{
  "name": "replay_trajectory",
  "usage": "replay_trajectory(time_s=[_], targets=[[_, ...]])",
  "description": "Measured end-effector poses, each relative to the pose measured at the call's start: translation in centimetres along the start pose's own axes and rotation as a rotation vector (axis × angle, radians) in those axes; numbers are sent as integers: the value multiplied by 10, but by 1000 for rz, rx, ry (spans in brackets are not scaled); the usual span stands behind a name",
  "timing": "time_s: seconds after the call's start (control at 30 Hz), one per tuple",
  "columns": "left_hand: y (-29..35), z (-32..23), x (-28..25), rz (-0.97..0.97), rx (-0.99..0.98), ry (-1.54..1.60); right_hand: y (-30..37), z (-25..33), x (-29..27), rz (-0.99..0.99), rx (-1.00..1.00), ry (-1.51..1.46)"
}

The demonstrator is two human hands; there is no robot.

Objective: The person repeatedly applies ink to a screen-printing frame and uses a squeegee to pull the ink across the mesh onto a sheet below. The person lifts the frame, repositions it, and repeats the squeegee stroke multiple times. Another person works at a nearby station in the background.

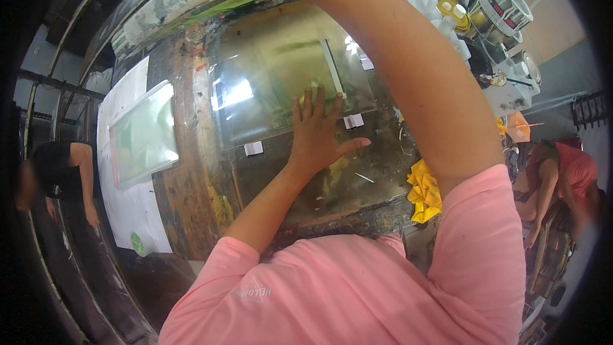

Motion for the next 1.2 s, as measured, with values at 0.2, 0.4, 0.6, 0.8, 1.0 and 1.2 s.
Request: replay_trajectory(time_s=[0.2, 0.4, 0.6, 0.8, 1.0, 1.2], targets=[[3, 1, 6, 5, 5, -30, 10, 5, -5, 37, -17, -59], [13, 23, -58, -118, -204, 284, 14, 9, -6, -141, -37, -123], [46, 110, -188, -469, -513, 980, 98, 28, 28, 16, -44, -39], [103, 110, -120, -261, -592, 600, 179, 29, 83, 582, -137, -237], [129, 117, -80, -227, -566, -48, 251, 56, 125, 684, 27, -279], [127, 120, -80, -216, -551, 13, 219, 28, 178, 447, -63, -261]])
Point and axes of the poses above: each hand's wrist, its own y-axis away from the middle knuckle, its own x-axis out of the palm, z = x × y, the point moved 4 cm from there along -y, towards the middle knuckle, and after that the axes turned 4 degrees about z, right-handed, at the moved point
